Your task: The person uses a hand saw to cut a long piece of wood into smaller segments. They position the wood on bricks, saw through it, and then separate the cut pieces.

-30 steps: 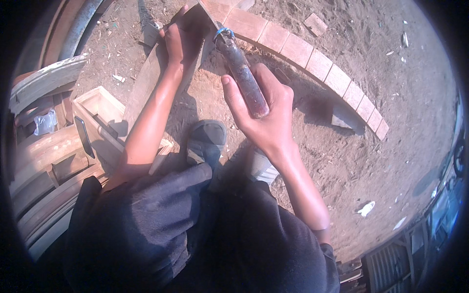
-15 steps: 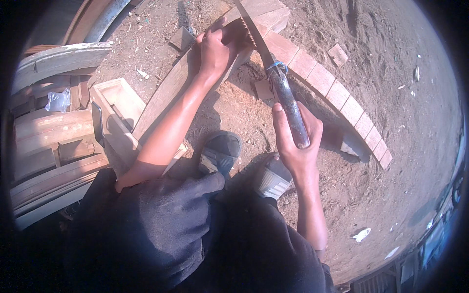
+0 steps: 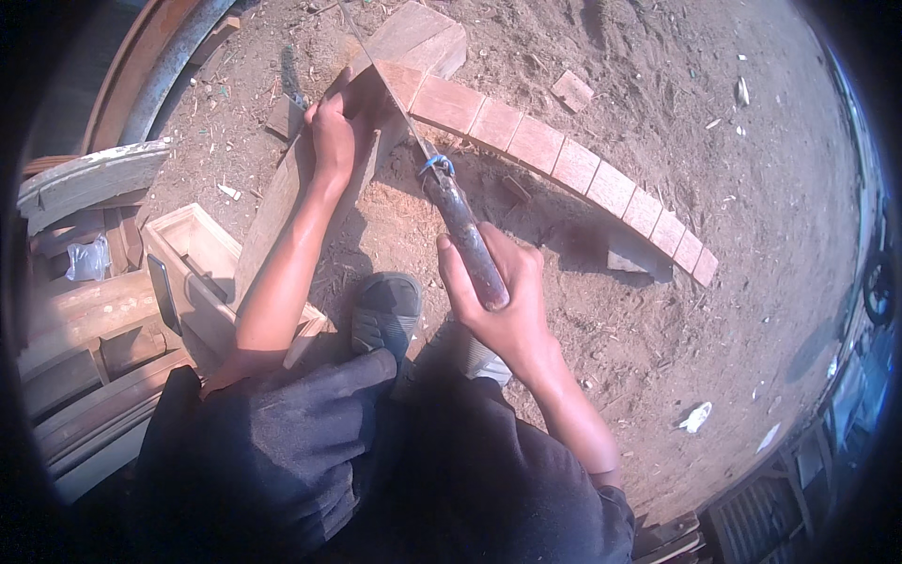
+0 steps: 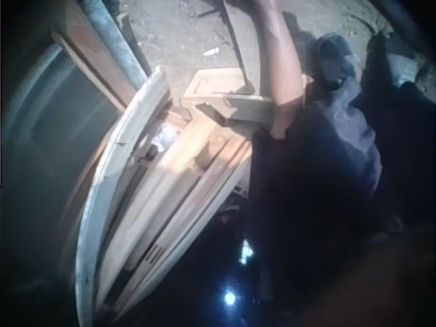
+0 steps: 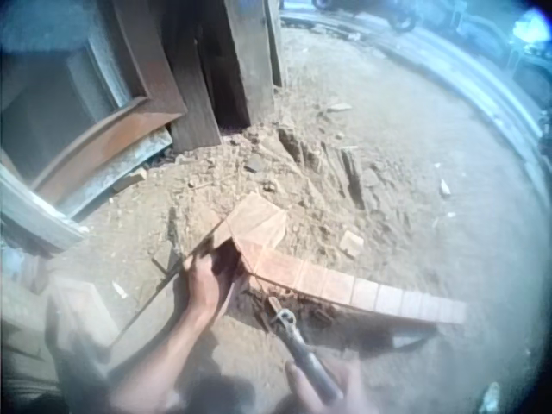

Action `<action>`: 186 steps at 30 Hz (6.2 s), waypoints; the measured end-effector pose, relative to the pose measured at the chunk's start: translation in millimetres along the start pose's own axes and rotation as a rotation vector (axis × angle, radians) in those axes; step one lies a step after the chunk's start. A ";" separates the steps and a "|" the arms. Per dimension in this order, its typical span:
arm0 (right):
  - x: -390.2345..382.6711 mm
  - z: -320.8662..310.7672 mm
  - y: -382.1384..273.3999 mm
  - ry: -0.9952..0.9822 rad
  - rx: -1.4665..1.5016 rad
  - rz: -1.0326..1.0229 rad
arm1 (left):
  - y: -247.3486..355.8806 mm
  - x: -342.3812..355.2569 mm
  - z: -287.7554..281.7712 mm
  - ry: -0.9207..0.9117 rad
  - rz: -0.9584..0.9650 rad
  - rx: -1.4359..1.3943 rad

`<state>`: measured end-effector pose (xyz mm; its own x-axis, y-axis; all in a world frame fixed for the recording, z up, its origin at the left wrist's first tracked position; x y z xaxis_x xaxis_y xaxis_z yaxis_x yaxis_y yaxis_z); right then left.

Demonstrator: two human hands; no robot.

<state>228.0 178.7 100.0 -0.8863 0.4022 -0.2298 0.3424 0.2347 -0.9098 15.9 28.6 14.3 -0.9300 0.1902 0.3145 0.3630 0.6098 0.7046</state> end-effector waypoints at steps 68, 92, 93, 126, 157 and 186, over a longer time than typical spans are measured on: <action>5.4 -5.4 39.3 0.026 0.356 0.180 | -285.1 -150.8 -457.5 0.414 -0.577 0.218; 2.5 -3.6 46.3 0.046 0.363 0.204 | -157.5 -510.0 -261.4 0.820 -1.537 -0.195; 2.3 -3.9 46.2 0.051 0.366 0.204 | -156.7 -511.3 -259.7 0.820 -1.541 -0.193; 2.0 -2.8 51.5 0.079 0.385 0.188 | -210.6 -446.1 -339.0 0.792 -1.441 -0.139; 1.8 -2.5 55.2 0.072 0.388 0.179 | -188.1 -489.3 -318.7 0.816 -1.505 -0.147; 0.5 -0.8 53.4 0.057 0.378 0.209 | -259.2 -362.3 -389.4 0.761 -1.310 -0.134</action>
<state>246.0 192.2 51.6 -0.7875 0.4578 -0.4126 0.3650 -0.1929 -0.9108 281.2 -498.0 -34.5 -0.3563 -0.8682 -0.3455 -0.6278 -0.0515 0.7767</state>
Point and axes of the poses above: each hand's wrist, its own x-axis towards the middle knuckle, its own z-axis out of the palm, y = z × x, the point moved 5 cm from there along x, towards the middle knuckle, and after that the axes turned 6 degrees about y, right-handed, at the moved point
